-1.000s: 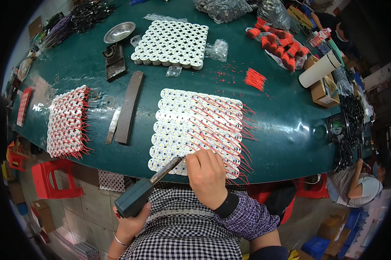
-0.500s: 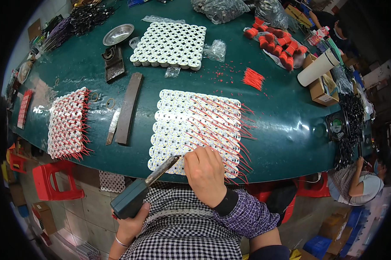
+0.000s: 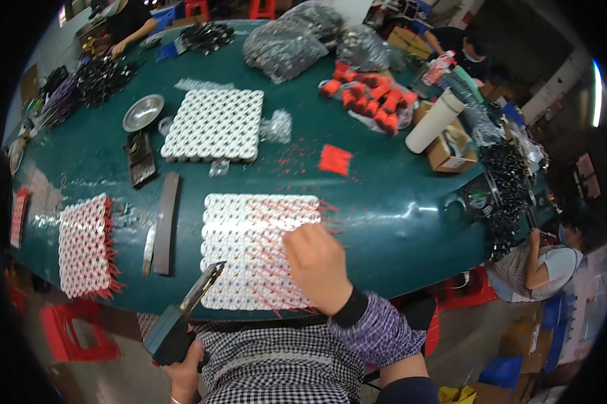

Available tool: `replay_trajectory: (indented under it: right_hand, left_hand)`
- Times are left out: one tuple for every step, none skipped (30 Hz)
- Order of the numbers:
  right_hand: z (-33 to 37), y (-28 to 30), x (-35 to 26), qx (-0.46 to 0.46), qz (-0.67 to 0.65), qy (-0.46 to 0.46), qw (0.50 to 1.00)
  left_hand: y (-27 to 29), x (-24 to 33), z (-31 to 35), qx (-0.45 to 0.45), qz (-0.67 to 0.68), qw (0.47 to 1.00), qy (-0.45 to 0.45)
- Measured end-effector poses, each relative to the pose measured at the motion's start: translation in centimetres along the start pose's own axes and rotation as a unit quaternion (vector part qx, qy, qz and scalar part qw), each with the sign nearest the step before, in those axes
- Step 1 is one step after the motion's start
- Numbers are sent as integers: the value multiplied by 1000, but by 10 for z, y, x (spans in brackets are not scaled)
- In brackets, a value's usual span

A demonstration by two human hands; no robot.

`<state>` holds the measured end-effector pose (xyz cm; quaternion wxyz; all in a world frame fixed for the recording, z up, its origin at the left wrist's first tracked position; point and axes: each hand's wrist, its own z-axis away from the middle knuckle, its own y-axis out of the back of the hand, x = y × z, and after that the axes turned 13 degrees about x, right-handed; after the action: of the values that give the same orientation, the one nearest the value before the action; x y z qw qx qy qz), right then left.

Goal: The person solders red wires onto circular LED light modules on an assembly line using a soldering iron and solder wire.

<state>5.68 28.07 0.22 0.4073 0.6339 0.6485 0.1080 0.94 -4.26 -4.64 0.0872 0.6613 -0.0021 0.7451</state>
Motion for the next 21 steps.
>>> replay_trajectory:
  right_hand:
    - [-10,0,23,37,53,4,998]
    - [-23,4,46,45,92,-3,995]
    - [-33,1,71,52,126,-11,991]
    - [-39,1,95,57,166,-3,984]
    - [-41,-7,120,61,197,7,979]
    - [-43,-11,141,46,223,6,974]
    - [-45,-22,157,30,252,43,966]
    - [-48,-30,167,32,271,70,960]
    - [-51,-36,173,32,291,95,952]
    - [-52,-42,174,20,328,113,938]
    - [-53,-46,177,8,365,130,922]
    - [-55,-52,176,19,369,143,918]
    - [-54,-53,177,23,371,145,917]
    - [-53,-55,178,27,369,144,918]
    - [-54,-56,176,30,367,144,919]
    - [-55,-55,176,34,363,138,921]
    - [-55,-53,177,35,362,140,921]
    - [-56,-51,177,39,348,132,927]
    - [-55,-49,176,43,333,125,934]
    - [-56,-48,175,42,331,126,934]
    - [-57,-47,173,47,327,108,938]
  left_hand:
    - [-3,0,-5,20,43,998,37]
    - [2,-18,-10,0,40,999,30]
    - [-1,-16,-12,-5,46,999,24]
    - [-7,-8,-14,-21,11,1000,-16]
    - [-9,-1,-15,-28,-28,998,-59]
    - [-14,5,-17,-26,-14,999,-45]
    - [-14,6,-17,-30,-4,998,-55]
    - [-13,4,-17,-20,-19,998,-59]
    - [-13,3,-17,-10,-33,998,-62]
    - [-12,4,-16,-11,-26,997,-67]
    - [-11,5,-16,-14,-31,998,-60]
    - [-10,4,-16,-13,-40,998,-50]
    - [-10,0,-15,-13,-37,998,-54]
    - [-10,-6,-14,1,-26,999,-43]
    - [-13,-4,-13,17,-16,999,-30]
    - [-18,3,-12,23,-19,996,-79]
    - [-15,2,-13,25,-19,996,-80]
    - [-11,2,-14,7,-40,998,-45]
    - [-9,2,-13,-10,-61,998,-9]
    - [-9,2,-12,-8,-62,998,-8]
    - [-12,9,-12,-3,-68,997,-39]
